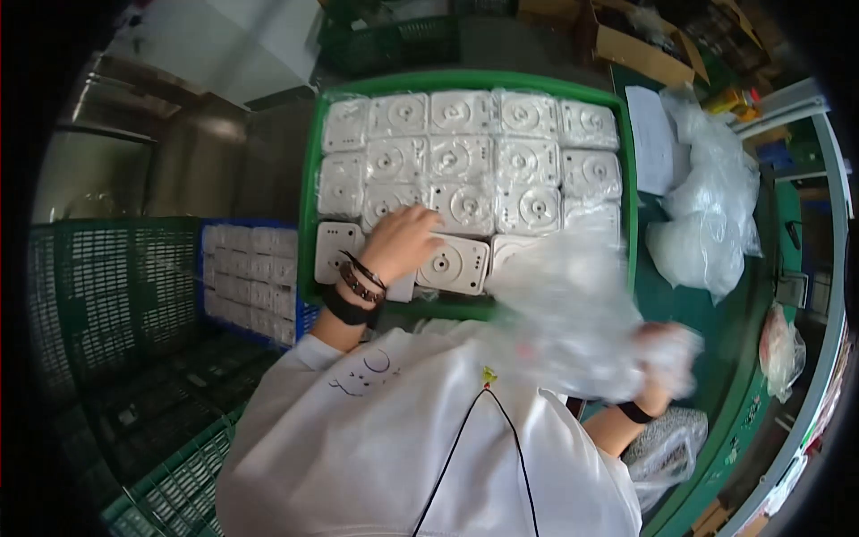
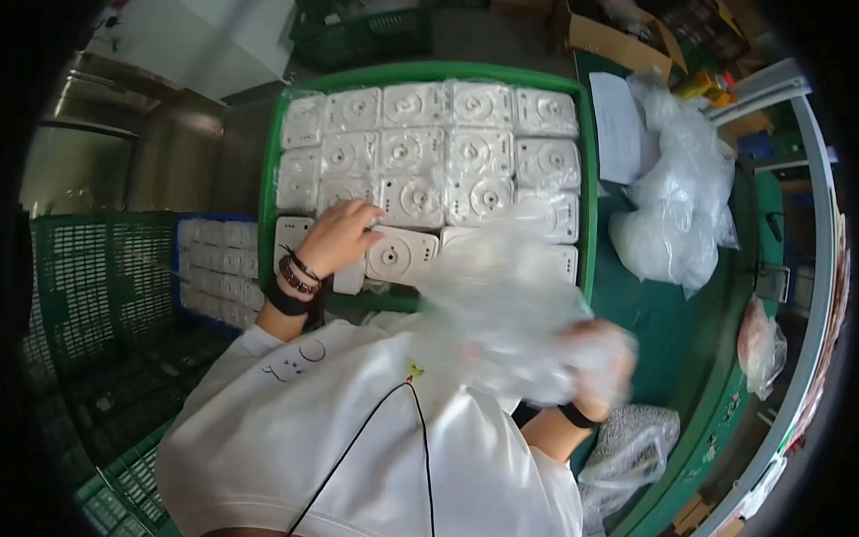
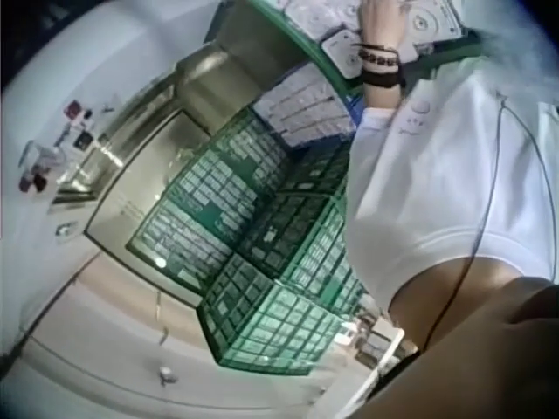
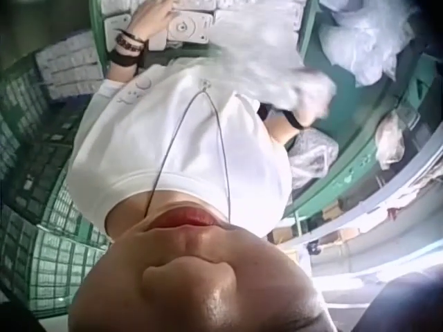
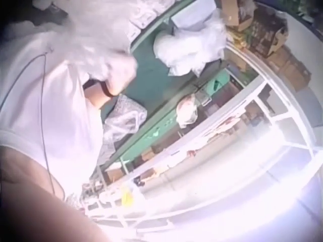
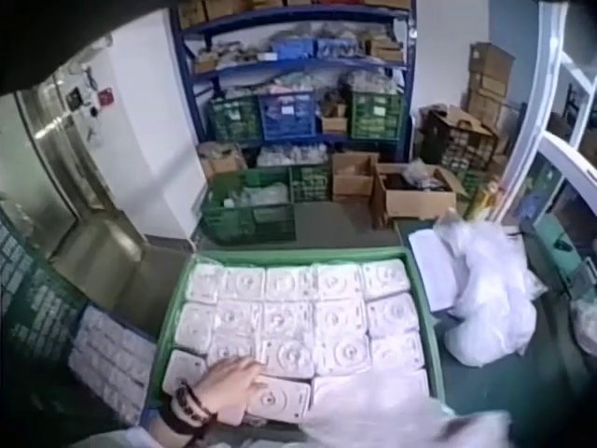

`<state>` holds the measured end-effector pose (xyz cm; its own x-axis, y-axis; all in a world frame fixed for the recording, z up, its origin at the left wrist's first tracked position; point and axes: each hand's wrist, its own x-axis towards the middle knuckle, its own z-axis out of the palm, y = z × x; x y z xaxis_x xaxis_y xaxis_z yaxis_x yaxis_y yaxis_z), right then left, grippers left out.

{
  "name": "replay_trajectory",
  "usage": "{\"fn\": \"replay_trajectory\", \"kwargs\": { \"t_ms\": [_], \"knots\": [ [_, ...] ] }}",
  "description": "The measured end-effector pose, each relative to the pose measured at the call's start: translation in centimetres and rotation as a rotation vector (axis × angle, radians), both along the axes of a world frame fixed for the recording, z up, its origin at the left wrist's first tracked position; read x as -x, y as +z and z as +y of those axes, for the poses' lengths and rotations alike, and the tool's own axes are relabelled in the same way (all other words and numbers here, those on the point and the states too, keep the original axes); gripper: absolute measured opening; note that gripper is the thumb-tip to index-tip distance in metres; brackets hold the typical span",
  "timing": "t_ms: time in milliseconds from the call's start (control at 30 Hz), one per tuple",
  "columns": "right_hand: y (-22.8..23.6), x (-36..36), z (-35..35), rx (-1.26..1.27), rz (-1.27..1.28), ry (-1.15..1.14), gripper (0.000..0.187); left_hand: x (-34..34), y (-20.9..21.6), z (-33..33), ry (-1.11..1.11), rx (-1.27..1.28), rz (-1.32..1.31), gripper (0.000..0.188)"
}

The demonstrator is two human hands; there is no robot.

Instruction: The person moves a green crate onto a table, removes plastic bags from it, and then takes out plastic-wrapped white components to unwrap and place on the table.

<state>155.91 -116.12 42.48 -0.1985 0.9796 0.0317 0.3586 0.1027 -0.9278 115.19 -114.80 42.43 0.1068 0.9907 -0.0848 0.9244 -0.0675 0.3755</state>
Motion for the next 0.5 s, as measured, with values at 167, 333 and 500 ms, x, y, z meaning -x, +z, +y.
{"fn": "replay_trajectory", "kwargs": {
  "t_ms": [167, 333, 500],
  "knots": [
    [7.7, -2.8, -1.4, -0.393, 0.432, -0.588, 0.038, 1.5, -6.4, 2.5, -0.044, -0.007, -0.061, 0.028],
    [7.7, -4.4, -2.1, -0.429, -0.149, -1.218, 0.023, -5.1, -6.3, 8.0, -0.238, -0.123, -0.284, 0.025],
    [6.6, -7.2, -3.1, -0.323, -0.656, -0.809, 0.026, -9.1, -10.3, 9.3, -0.256, -0.181, -0.244, 0.023]
  ]
}}
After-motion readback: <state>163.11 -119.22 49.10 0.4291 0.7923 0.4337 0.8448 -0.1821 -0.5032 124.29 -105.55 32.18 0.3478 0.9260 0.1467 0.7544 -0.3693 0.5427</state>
